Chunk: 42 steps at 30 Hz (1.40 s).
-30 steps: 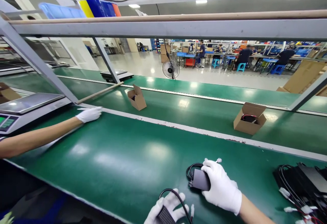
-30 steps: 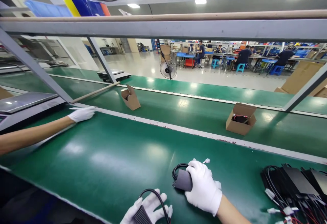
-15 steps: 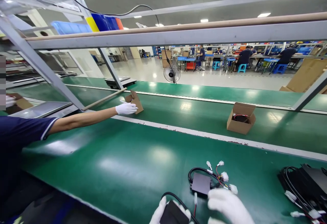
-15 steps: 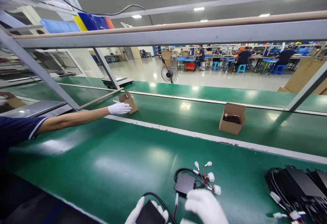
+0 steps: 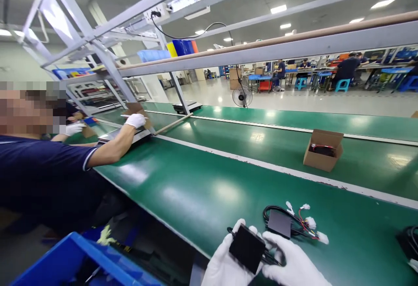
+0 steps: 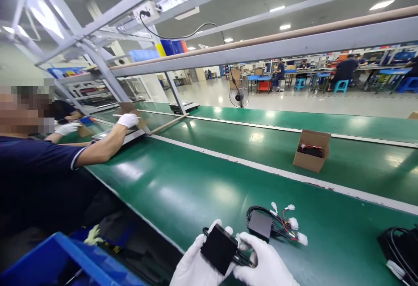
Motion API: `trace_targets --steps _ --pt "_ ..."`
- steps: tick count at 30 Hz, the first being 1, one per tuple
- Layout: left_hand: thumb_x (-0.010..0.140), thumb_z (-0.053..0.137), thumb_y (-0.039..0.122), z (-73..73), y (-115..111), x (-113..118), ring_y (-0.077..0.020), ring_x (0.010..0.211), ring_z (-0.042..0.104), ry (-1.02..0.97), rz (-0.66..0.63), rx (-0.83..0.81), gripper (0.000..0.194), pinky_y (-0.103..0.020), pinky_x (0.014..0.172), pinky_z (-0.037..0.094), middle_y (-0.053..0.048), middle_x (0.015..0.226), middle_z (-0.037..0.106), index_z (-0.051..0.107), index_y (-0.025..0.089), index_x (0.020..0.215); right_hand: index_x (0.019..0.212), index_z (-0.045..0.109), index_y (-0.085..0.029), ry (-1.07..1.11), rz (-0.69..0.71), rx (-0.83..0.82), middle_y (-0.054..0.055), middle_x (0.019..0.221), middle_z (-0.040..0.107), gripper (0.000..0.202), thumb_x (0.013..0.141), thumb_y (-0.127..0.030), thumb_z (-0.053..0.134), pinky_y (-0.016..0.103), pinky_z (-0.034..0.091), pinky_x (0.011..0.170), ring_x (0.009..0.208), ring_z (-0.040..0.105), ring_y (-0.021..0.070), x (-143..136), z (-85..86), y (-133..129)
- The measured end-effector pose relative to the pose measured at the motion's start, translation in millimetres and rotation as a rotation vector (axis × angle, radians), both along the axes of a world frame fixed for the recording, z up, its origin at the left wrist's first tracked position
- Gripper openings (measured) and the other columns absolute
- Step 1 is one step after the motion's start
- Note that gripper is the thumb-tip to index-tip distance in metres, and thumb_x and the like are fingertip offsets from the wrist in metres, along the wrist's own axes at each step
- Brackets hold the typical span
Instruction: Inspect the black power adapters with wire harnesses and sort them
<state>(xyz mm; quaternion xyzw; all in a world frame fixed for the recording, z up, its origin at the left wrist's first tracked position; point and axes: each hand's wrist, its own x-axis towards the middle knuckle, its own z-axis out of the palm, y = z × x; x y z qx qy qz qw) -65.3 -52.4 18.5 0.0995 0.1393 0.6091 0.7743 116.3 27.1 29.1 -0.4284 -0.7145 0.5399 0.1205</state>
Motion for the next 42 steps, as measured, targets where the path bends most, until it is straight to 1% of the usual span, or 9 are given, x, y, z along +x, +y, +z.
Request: trace_targets --steps 8,12,14,18,23,28,31,38,42 --pt "0.094 0.05 0.035 7.9 2.6 8.4 -0.0201 0.132 0.047 -0.064 0.08 0.1 0.033 -0.045 0.114 0.026 -0.003 0.134 0.061 0.062 0.037 0.125 0.125 0.062 -0.021 0.015 0.038 0.184 0.011 0.131 0.06 0.047 0.08 -0.037 0.061 0.043 0.036 0.11 0.123 0.052 0.0296 11.2 8.7 7.2" --pt "0.09 0.058 0.036 9.9 1.9 12.4 -0.0222 0.132 0.048 -0.075 0.131 0.019 0.032 -0.047 0.115 0.024 -0.005 0.13 0.063 0.065 0.036 0.121 0.145 0.039 -0.018 -0.023 0.037 0.15 0.014 0.151 0.037 0.089 0.066 -0.037 0.075 0.048 0.024 0.117 0.139 0.033 0.0327 4.9 16.6 1.4" --pt "0.088 0.061 0.036 8.2 0.8 14.2 -0.0228 0.13 0.049 -0.067 0.139 -0.035 0.029 -0.044 0.116 0.025 -0.005 0.128 0.065 0.068 0.035 0.117 0.147 0.035 -0.017 0.0 0.037 0.115 0.014 0.151 0.037 0.1 0.058 -0.031 0.078 0.049 0.024 0.117 0.138 0.033 0.033 -7.1 17.8 -3.8" --pt "0.085 0.066 0.034 2.6 -1.8 15.4 -0.023 0.119 0.058 -0.035 0.192 -0.116 0.021 -0.042 0.114 0.031 -0.004 0.118 0.07 0.073 0.031 0.105 0.139 0.046 -0.02 0.121 0.019 0.022 0.009 0.141 0.051 0.069 0.072 -0.023 0.063 0.042 0.031 0.115 0.131 0.045 0.025 -36.6 9.5 -15.3" --pt "0.079 0.073 0.035 7.2 -3.9 10.3 -0.0235 0.115 0.061 -0.032 0.218 -0.229 0.021 -0.044 0.111 0.036 -0.003 0.112 0.071 0.072 0.031 0.099 0.124 0.058 -0.022 0.156 -0.12 0.021 0.007 0.132 0.059 0.051 0.074 -0.028 0.065 0.041 0.037 0.11 0.124 0.052 0.0254 -53.4 0.6 -20.7" --pt "0.076 0.075 0.042 14.2 -1.5 3.4 -0.0257 0.108 0.065 0.084 0.241 -0.319 0.029 -0.048 0.105 0.043 -0.003 0.108 0.072 0.068 0.03 0.102 0.136 0.046 -0.021 0.248 0.145 -0.09 0.008 0.142 0.05 0.066 0.071 -0.018 0.058 0.044 0.03 0.115 0.133 0.044 0.0241 -40.9 4.5 -5.8" --pt "0.069 0.08 0.044 9.8 1.0 2.5 -0.0281 0.11 0.064 0.115 0.264 -0.359 0.046 -0.049 0.105 0.044 -0.004 0.111 0.071 0.064 0.03 0.109 0.139 0.043 -0.019 0.273 0.148 -0.123 0.009 0.147 0.045 0.076 0.065 -0.013 0.058 0.045 0.026 0.117 0.137 0.038 0.0249 -38.7 -1.3 -1.3" --pt "0.074 0.077 0.04 -4.5 -1.7 6.5 -0.0274 0.124 0.055 0.1 0.279 -0.321 0.032 -0.047 0.113 0.034 -0.004 0.114 0.068 0.066 0.029 0.102 0.107 0.059 -0.022 0.299 -0.121 -0.128 0.004 0.11 0.067 0.046 0.063 -0.019 0.07 0.038 0.05 0.091 0.101 0.064 0.0247 -66.0 -17.7 -17.6" --pt "0.081 0.069 0.038 -11.6 -7.1 6.1 -0.0266 0.13 0.049 0.187 0.296 -0.221 0.027 -0.044 0.117 0.027 -0.006 0.123 0.065 0.067 0.026 0.105 0.085 0.06 -0.023 0.202 -0.216 -0.053 0.0 0.088 0.068 0.036 0.058 -0.03 0.082 0.03 0.051 0.073 0.081 0.064 0.0215 -78.8 -25.3 -23.2"
